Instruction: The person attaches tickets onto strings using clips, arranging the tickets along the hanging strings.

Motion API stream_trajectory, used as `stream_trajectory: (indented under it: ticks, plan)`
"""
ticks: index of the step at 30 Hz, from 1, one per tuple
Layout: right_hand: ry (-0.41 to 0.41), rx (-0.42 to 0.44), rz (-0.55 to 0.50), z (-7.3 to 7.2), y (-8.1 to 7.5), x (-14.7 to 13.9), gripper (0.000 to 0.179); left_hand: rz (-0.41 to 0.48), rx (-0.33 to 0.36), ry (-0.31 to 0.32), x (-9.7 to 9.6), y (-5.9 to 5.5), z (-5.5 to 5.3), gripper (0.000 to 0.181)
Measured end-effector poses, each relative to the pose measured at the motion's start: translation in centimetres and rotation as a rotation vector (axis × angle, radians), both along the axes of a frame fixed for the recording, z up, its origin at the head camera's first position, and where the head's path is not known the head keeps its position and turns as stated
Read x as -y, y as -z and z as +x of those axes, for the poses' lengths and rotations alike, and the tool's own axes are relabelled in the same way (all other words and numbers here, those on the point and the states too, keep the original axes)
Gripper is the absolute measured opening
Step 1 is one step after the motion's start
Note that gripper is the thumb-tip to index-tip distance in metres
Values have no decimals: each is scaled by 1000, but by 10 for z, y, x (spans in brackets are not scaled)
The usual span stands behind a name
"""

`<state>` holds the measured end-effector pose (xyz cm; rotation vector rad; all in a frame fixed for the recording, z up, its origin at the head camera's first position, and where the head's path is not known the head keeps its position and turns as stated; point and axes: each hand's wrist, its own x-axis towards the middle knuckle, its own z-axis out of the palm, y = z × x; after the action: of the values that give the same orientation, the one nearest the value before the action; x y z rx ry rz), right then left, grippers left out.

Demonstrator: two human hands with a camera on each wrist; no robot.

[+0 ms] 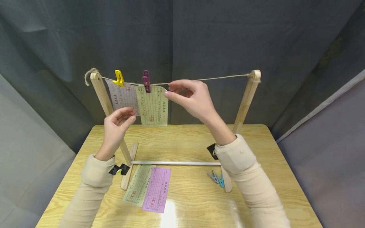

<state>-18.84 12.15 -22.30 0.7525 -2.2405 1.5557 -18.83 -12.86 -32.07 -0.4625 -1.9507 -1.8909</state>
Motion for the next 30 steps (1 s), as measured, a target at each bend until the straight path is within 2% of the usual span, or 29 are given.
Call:
stream_trajectory:
  ticks: [5,10,14,18,23,30]
  plan:
    - [-16,36,-5,4,15,-12,25,-93,-4,33,8,10,6,27]
    - [-5,86,36,11,31,-22,26,-190,-52,59,13,20,16,26]
    - [1,112,55,13,45,-29,27,-227,-78,107,13,21,27,27]
    - [3,137,63,15,57,-34,27,-293,-62,144,14,20,36,27]
    - [13,145,80,18,71,-39,25,-347,-22,171,15,27,40,28]
    - [19,144,108,22,89,-45,22,-387,-15,169,19,34,42,29]
